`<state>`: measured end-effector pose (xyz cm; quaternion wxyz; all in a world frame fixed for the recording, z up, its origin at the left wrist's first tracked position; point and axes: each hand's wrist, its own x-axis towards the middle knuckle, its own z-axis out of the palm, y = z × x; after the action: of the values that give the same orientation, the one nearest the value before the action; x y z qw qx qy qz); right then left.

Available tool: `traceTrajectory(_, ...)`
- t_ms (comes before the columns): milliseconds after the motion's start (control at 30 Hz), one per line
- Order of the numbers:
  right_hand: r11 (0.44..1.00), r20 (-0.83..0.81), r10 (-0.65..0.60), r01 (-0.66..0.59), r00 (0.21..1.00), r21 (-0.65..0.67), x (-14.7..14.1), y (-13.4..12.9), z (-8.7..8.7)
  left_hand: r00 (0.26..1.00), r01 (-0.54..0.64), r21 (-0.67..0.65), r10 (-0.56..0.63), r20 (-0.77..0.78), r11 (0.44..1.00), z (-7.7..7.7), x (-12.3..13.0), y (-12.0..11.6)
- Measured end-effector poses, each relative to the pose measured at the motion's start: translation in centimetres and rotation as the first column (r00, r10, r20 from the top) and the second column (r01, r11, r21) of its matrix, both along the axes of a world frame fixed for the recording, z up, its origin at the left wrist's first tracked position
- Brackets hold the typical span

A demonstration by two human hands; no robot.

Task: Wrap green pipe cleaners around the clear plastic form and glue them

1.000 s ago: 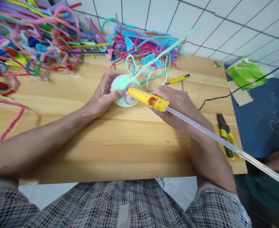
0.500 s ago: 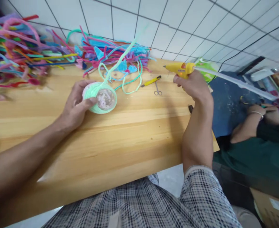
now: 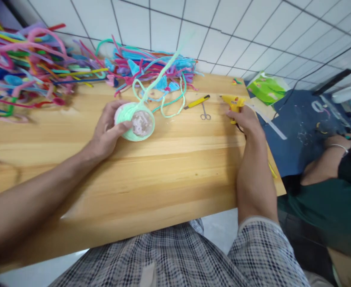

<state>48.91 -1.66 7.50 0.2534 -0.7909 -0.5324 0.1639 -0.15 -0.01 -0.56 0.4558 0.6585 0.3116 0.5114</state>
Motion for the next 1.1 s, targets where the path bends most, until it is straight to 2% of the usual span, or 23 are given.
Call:
traceTrajectory(67, 0.998, 0.08, -0.021, 0.025, 0.997, -0.056, 0.6, -1.1, 0.4, 0.999, 0.027, 0.017, -0.027, -0.019, 0.999, -0.1, 0.0, 0.2)
traceTrajectory(167, 0.999, 0.232, -0.043, 0.049, 0.972, -0.02, -0.4, -3.8, 1.4, 0.998, 0.055, 0.012, -0.055, -0.019, 0.998, -0.2, 0.2, 0.4)
traceTrajectory(200, 1.0, 0.288, -0.017, 0.017, 0.958, 0.005, -1.6, -4.8, 1.8, 0.999, 0.053, 0.003, -0.053, -0.01, 0.999, -0.2, 0.3, 0.4)
traceTrajectory(267, 0.965, 0.447, 0.212, -0.257, 0.869, 0.043, -5.2, -7.0, 2.4, 0.999, 0.046, -0.008, -0.046, 0.007, 0.999, -0.2, 0.5, 0.3)
traceTrajectory(333, 0.845, 0.473, 0.439, -0.53, 0.764, 0.072, -10.4, -8.6, 2.8, 0.999, 0.034, -0.006, -0.034, 0.016, 0.999, -0.3, 0.7, 0.2)
traceTrajectory(400, 0.671, 0.499, 0.562, -0.717, 0.66, 0.192, -16.0, -9.1, 2.9, 1.0, 0.024, 0.0, -0.024, 0.014, 1.0, -0.4, 0.8, 0.2)
traceTrajectory(467, 0.586, 0.52, 0.613, -0.784, 0.595, 0.206, -20.8, -8.6, 2.7, 1.0, 0.023, 0.011, -0.024, 0.012, 1.0, -0.5, 0.8, 0.1)
traceTrajectory(533, 0.526, 0.526, 0.651, -0.825, 0.548, 0.208, -24.2, -7.5, 2.3, 1.0, 0.025, 0.033, -0.025, 0.012, 0.999, -0.6, 0.9, 0.2)
traceTrajectory(633, 0.511, 0.513, 0.665, -0.832, 0.543, 0.218, -26.2, -5.4, 1.4, 1.0, 0.006, 0.085, -0.007, 0.002, 0.996, -0.7, 1.2, 0.2)
traceTrajectory(767, 0.509, 0.499, 0.66, -0.823, 0.562, 0.254, -25.9, -3.7, 0.1, 0.999, -0.016, 0.127, 0.02, -0.03, 0.992, -0.6, 1.4, 0.0)
traceTrajectory(1100, 0.524, 0.479, 0.639, -0.796, 0.603, 0.304, -26.0, -3.8, -1.1, 0.998, -0.007, 0.111, 0.015, -0.068, 0.994, 0.1, 0.8, -0.5)
